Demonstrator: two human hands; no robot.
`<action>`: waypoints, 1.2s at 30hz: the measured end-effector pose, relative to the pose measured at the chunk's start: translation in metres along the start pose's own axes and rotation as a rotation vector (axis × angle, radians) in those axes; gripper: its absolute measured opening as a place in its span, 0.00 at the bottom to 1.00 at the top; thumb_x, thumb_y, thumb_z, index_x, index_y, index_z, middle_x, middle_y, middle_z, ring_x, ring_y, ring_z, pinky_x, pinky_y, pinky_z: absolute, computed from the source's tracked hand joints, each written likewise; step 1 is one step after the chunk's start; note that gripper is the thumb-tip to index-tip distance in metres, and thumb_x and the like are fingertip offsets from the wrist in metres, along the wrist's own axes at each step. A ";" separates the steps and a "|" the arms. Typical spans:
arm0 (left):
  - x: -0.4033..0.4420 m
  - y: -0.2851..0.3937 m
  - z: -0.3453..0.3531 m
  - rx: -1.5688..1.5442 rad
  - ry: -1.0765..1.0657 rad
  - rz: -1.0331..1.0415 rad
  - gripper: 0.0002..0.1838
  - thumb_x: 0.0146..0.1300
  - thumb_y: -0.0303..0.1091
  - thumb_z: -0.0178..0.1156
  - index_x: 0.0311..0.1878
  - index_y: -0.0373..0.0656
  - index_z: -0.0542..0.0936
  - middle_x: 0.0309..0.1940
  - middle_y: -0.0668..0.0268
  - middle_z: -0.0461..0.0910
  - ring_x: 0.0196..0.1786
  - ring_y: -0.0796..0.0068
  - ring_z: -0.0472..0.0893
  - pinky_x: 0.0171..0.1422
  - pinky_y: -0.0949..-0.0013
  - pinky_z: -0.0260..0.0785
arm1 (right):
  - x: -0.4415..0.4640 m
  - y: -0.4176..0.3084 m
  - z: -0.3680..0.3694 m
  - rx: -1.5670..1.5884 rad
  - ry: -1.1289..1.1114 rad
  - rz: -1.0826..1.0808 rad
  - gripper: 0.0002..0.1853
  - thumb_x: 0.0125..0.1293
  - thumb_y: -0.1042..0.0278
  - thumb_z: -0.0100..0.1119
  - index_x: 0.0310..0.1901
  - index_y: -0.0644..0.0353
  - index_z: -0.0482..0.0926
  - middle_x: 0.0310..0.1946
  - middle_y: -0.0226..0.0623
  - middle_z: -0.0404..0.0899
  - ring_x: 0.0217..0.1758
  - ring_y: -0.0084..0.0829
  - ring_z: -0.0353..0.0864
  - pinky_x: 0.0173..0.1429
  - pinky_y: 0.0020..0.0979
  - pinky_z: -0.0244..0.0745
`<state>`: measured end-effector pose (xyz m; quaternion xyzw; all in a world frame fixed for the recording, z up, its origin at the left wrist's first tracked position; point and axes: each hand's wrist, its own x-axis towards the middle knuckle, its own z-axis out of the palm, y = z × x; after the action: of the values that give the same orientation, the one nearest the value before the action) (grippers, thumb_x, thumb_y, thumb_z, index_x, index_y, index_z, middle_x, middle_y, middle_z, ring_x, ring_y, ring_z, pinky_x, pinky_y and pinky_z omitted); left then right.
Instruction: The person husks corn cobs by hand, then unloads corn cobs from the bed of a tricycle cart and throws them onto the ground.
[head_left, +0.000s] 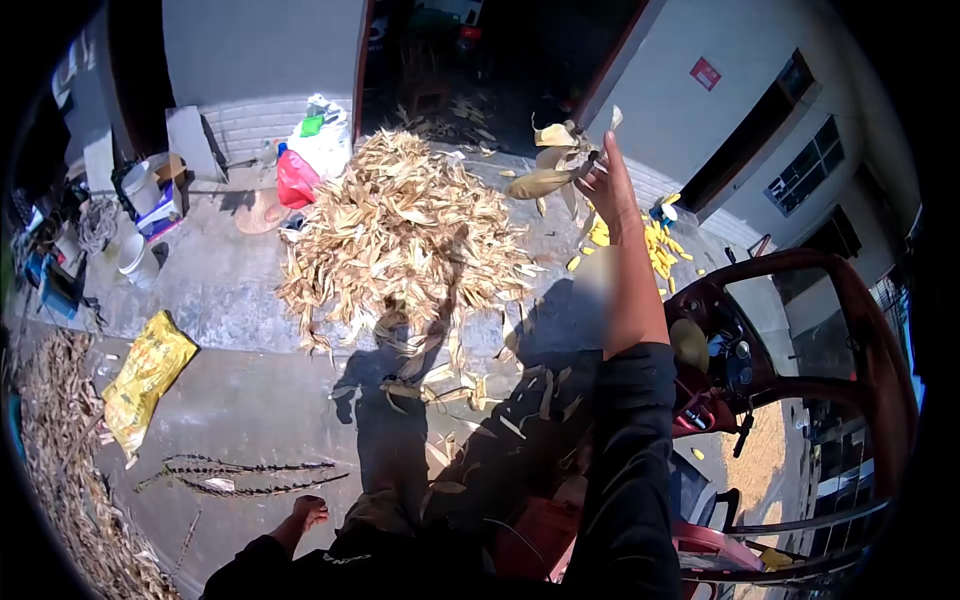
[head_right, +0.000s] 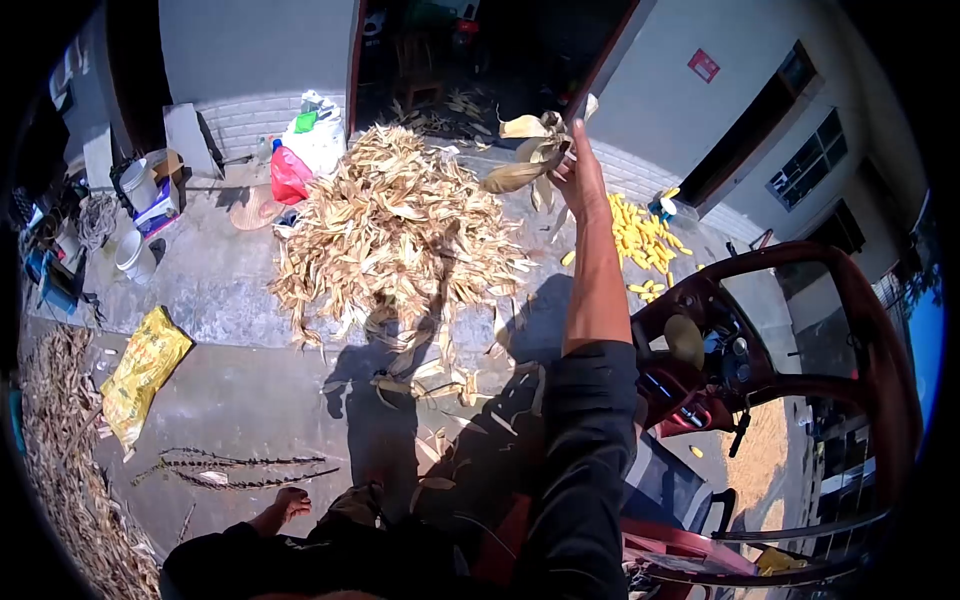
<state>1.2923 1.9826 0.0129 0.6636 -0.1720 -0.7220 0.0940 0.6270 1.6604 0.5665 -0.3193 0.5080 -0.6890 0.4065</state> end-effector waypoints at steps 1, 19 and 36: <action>0.009 0.014 0.000 -0.096 -0.106 0.063 0.07 0.62 0.32 0.61 0.40 0.41 0.77 0.28 0.62 0.79 0.28 0.66 0.82 0.31 0.64 0.77 | 0.008 -0.023 0.028 -0.171 0.082 -0.179 0.31 0.62 0.40 0.62 0.51 0.64 0.77 0.43 0.43 0.81 0.48 0.32 0.79 0.54 0.29 0.72; 0.075 0.178 0.077 1.502 -0.987 0.661 0.11 0.64 0.34 0.55 0.26 0.43 0.71 0.20 0.57 0.70 0.23 0.62 0.76 0.26 0.60 0.65 | -0.699 0.188 -0.175 -0.145 1.126 0.183 0.16 0.71 0.59 0.57 0.49 0.65 0.77 0.36 0.35 0.81 0.38 0.25 0.81 0.43 0.28 0.78; -0.267 -0.002 0.538 1.094 -1.439 1.619 0.08 0.67 0.27 0.57 0.47 0.39 0.79 0.42 0.58 0.82 0.44 0.66 0.82 0.49 0.69 0.72 | -1.019 0.415 -0.307 -0.268 1.469 0.748 0.12 0.63 0.68 0.57 0.38 0.71 0.81 0.21 0.38 0.80 0.21 0.25 0.78 0.25 0.28 0.74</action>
<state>0.7864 2.1478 0.2914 -0.2365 -0.8319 -0.4901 0.1084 0.9374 2.6333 0.0547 0.3555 0.7940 -0.4750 0.1324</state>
